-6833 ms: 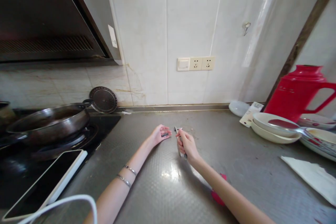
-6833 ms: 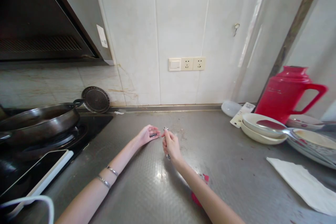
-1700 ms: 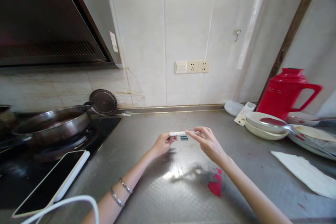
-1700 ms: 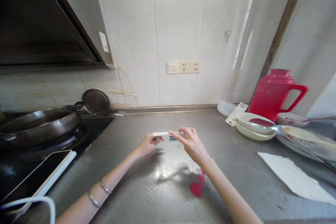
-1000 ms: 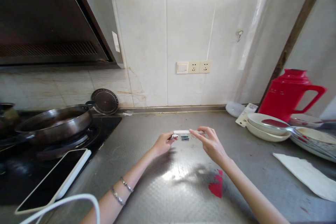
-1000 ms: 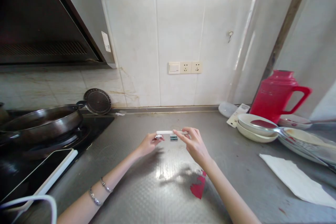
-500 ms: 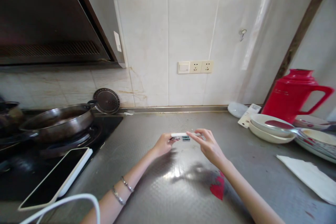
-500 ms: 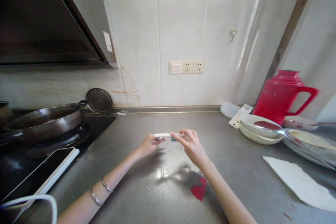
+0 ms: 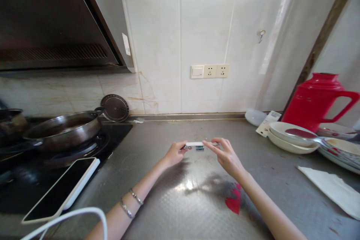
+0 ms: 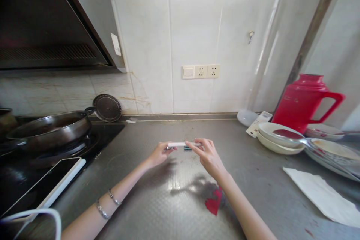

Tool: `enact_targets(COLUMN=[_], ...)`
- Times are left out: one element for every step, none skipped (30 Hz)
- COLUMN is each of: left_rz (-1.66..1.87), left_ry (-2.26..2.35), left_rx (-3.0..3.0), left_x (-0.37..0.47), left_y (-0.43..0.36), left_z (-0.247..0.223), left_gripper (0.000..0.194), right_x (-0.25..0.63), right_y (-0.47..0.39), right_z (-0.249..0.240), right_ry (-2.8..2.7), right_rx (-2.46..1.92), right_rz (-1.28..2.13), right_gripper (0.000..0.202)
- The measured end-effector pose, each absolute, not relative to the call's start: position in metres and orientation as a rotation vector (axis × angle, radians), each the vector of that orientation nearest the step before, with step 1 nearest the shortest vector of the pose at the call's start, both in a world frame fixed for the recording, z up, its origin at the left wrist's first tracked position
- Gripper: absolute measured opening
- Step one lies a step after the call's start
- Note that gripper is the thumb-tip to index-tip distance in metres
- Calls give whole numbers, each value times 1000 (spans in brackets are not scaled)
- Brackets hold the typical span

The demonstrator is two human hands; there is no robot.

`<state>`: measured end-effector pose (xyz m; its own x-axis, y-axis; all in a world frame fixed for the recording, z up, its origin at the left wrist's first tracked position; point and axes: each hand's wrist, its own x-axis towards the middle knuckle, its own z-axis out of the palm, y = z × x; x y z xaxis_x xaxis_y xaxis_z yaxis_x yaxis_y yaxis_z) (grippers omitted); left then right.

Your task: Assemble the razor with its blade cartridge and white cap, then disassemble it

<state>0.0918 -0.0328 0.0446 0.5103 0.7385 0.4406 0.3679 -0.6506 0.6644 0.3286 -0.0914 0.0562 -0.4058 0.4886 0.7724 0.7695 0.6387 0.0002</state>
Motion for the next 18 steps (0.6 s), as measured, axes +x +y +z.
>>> enact_targets(left_rz=[997, 996, 992, 986, 982, 980, 980, 979, 979, 979, 979, 980, 982, 985, 986, 984, 979, 973], left_ry=[914, 926, 937, 943, 943, 934, 918, 902, 891, 887, 893, 906, 923, 938, 948, 957, 965, 969], left_rx=[2254, 2250, 2249, 2251, 2256, 2262, 2268, 2272, 2274, 2272, 2269, 2264, 2259, 2255, 2256, 2262, 2273, 2285], left_x=[92, 91, 91, 92, 92, 92, 92, 93, 93, 93, 92, 92, 91, 91, 91, 91, 91, 91], left_y=[-33, -33, -33, -33, -34, -34, -35, -35, -35, -35, -35, -34, -34, -34, -33, -33, -34, -34], left_z=[45, 45, 45, 46, 45, 45, 45, 45, 45, 45, 45, 45, 45, 46, 46, 46, 46, 45], left_gripper=[17, 17, 18, 18, 18, 18, 18, 18, 18, 18, 18, 18, 18, 17, 17, 17, 17, 17], right_x=[332, 335, 337, 337, 336, 334, 331, 328, 326, 326, 327, 329, 332, 335, 337, 338, 338, 337], right_y=[-91, -91, -91, -92, -92, -92, -92, -93, -92, -92, -92, -92, -92, -92, -92, -92, -93, -93], right_z=[56, 57, 57, 57, 57, 57, 56, 56, 56, 56, 56, 55, 55, 55, 55, 54, 54, 54], right_ry=[-2078, -2074, -2069, -2064, -2061, -2061, -2064, -2068, -2073, -2081, -2087, -2087, -2083, -2076, -2067, -2059, -2057, -2062], right_rx=[-993, -1004, -1010, -1007, -998, -983, -967, -952, -944, -940, -943, -954, -968, -981, -990, -992, -988, -979], right_rz=[-475, -488, -499, -506, -507, -505, -500, -495, -490, -485, -483, -483, -484, -486, -488, -490, -489, -483], right_gripper=[66, 66, 65, 65, 64, 63, 62, 61, 60, 59, 59, 60, 60, 61, 62, 62, 62, 61])
